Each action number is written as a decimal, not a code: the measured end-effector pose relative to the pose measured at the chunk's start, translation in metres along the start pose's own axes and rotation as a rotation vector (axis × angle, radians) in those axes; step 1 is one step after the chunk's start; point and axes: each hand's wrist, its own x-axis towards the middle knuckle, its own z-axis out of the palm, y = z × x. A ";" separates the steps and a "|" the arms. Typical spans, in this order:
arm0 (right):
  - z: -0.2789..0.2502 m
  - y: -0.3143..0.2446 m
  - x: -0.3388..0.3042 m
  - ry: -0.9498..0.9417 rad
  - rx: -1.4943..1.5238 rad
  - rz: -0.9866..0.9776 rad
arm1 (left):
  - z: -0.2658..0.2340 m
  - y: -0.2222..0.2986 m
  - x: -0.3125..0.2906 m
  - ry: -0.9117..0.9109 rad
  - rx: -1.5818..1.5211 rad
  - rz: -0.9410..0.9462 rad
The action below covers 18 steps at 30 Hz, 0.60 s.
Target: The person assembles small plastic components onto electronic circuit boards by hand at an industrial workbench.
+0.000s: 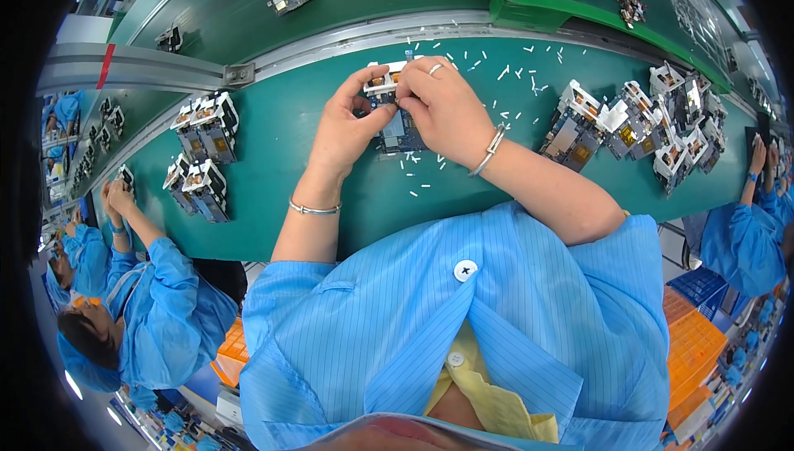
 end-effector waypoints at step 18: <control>0.004 0.001 -0.003 0.036 0.041 0.038 | -0.001 0.001 -0.012 0.003 0.029 0.079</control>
